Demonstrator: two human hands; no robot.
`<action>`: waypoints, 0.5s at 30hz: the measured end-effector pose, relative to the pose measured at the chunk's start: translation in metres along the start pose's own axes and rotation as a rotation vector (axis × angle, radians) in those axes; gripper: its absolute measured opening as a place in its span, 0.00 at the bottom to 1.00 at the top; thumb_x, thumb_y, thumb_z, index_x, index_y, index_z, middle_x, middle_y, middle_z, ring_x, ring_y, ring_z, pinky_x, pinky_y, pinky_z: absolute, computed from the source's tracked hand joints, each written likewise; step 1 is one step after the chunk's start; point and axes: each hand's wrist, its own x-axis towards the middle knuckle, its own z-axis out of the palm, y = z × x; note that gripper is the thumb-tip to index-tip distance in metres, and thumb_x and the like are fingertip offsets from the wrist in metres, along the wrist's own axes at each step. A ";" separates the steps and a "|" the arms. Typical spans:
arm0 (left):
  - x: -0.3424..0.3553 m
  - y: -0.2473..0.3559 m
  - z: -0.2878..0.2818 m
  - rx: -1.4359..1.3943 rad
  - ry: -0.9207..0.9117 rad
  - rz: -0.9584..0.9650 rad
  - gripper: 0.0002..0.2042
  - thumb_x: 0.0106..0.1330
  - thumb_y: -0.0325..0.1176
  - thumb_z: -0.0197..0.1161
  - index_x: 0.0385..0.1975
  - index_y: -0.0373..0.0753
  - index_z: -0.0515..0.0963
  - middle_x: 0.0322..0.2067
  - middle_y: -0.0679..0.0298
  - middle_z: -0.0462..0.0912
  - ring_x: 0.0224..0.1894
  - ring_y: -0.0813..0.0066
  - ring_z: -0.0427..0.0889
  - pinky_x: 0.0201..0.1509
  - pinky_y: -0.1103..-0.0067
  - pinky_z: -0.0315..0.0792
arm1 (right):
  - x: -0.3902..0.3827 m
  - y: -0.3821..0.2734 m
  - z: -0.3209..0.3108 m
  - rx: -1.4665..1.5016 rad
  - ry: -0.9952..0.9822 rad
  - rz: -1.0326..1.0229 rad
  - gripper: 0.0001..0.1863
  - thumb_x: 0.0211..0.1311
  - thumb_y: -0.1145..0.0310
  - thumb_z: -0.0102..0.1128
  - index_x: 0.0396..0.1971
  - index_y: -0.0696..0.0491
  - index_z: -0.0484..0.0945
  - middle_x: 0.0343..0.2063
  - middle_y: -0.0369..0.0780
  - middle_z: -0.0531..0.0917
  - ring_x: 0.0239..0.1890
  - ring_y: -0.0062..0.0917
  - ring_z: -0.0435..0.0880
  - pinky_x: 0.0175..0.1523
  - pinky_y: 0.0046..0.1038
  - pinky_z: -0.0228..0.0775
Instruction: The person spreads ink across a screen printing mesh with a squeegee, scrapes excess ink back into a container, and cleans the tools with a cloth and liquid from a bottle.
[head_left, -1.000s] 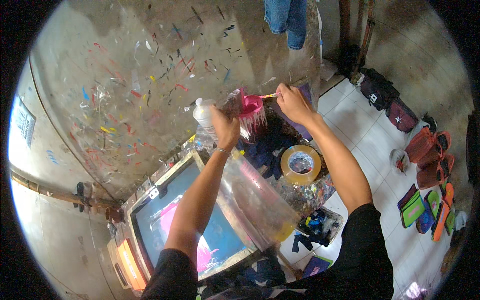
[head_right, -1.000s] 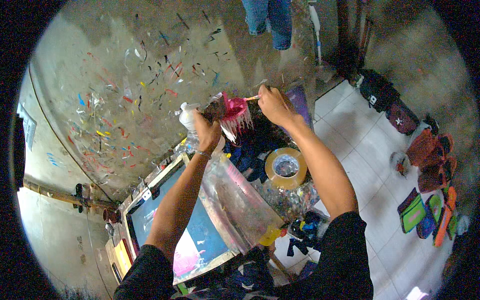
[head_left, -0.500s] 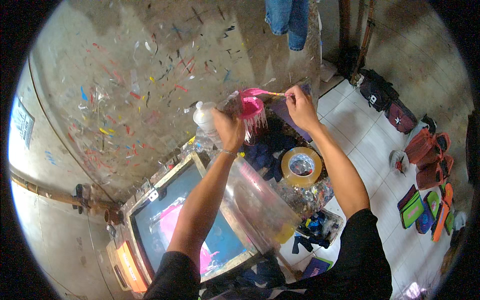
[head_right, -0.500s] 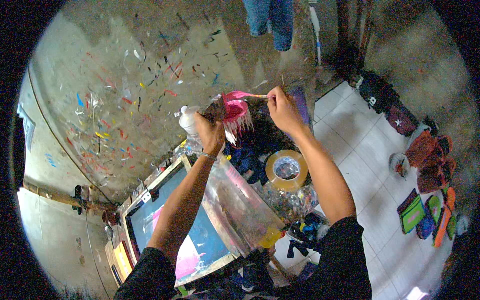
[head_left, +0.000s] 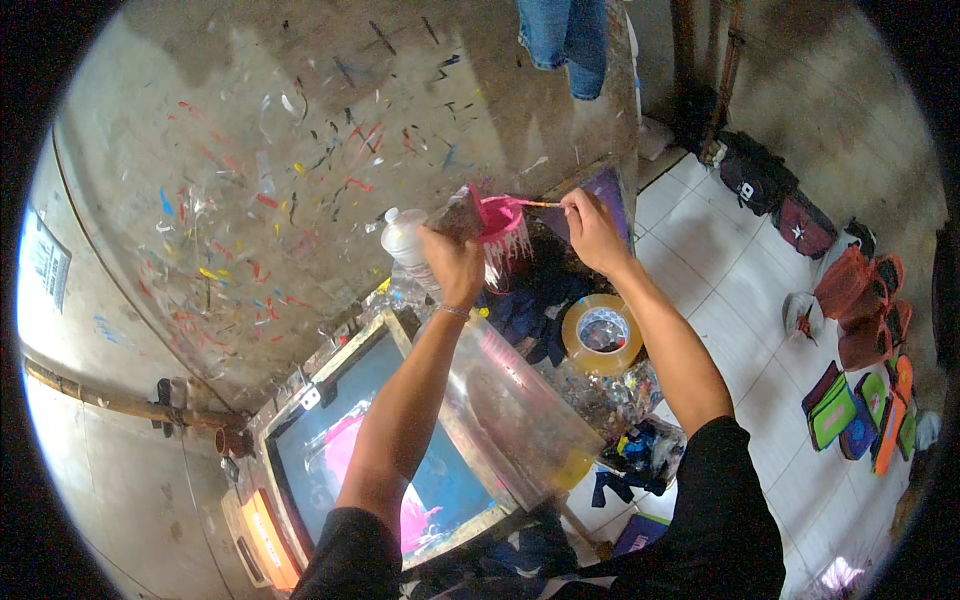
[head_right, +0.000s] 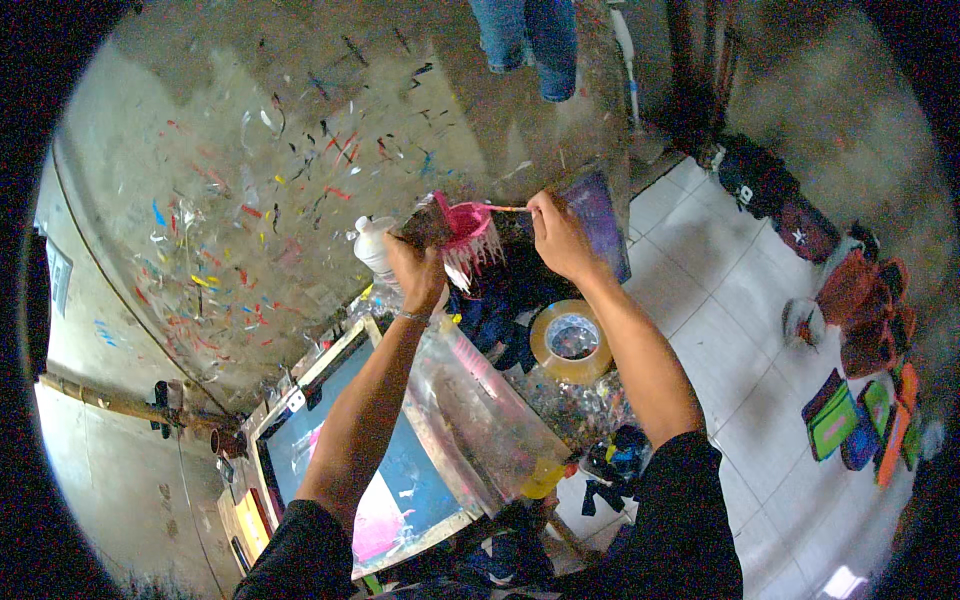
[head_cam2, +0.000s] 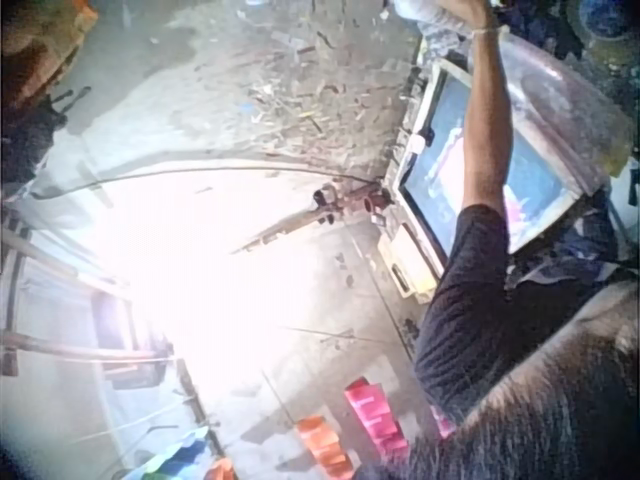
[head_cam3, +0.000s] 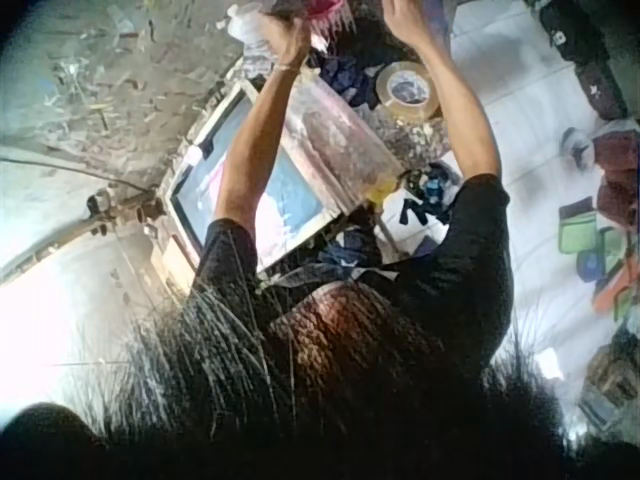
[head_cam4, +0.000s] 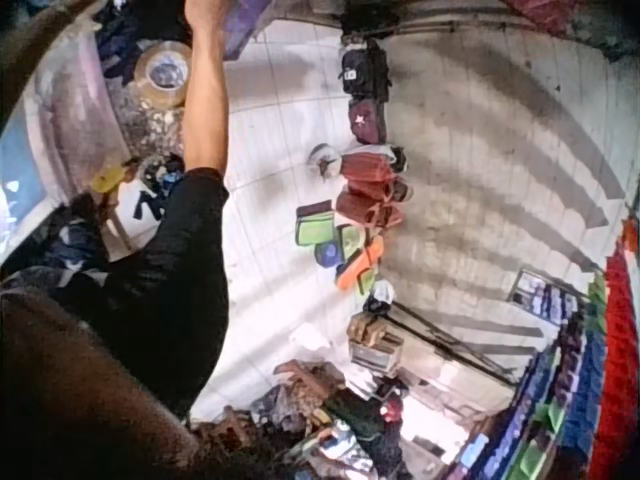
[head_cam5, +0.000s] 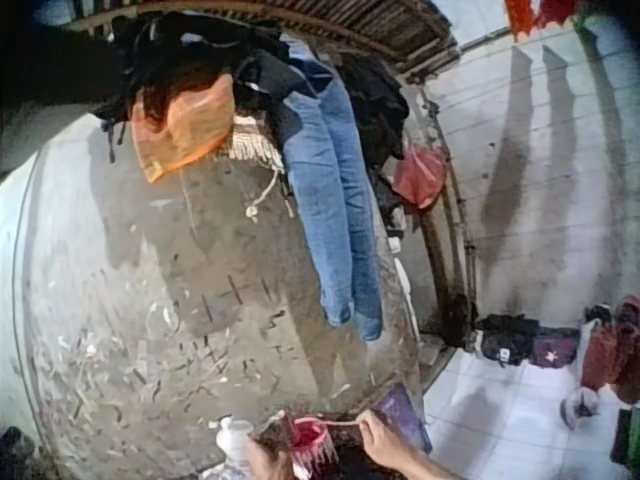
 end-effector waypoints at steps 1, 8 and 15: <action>-0.002 0.005 0.002 -0.013 -0.008 -0.016 0.21 0.46 0.19 0.55 0.44 0.30 0.62 0.40 0.50 0.73 0.45 0.53 0.73 0.55 0.65 0.64 | -0.004 0.007 -0.003 -0.006 -0.021 -0.008 0.05 0.64 0.74 0.49 0.38 0.56 0.69 0.31 0.51 0.78 0.38 0.50 0.77 0.41 0.41 0.69; -0.006 -0.003 0.009 -0.038 0.050 -0.044 0.22 0.46 0.21 0.56 0.45 0.26 0.62 0.39 0.44 0.74 0.43 0.44 0.74 0.53 0.63 0.66 | 0.007 -0.002 -0.014 0.031 0.058 -0.078 0.04 0.66 0.73 0.48 0.38 0.56 0.70 0.32 0.51 0.78 0.38 0.50 0.78 0.41 0.41 0.69; -0.006 0.009 0.007 -0.197 0.008 -0.165 0.22 0.52 0.20 0.57 0.48 0.26 0.62 0.42 0.43 0.76 0.46 0.47 0.76 0.54 0.66 0.67 | 0.011 0.002 -0.003 0.105 0.064 -0.015 0.04 0.66 0.73 0.48 0.37 0.56 0.70 0.31 0.49 0.79 0.38 0.46 0.78 0.42 0.38 0.69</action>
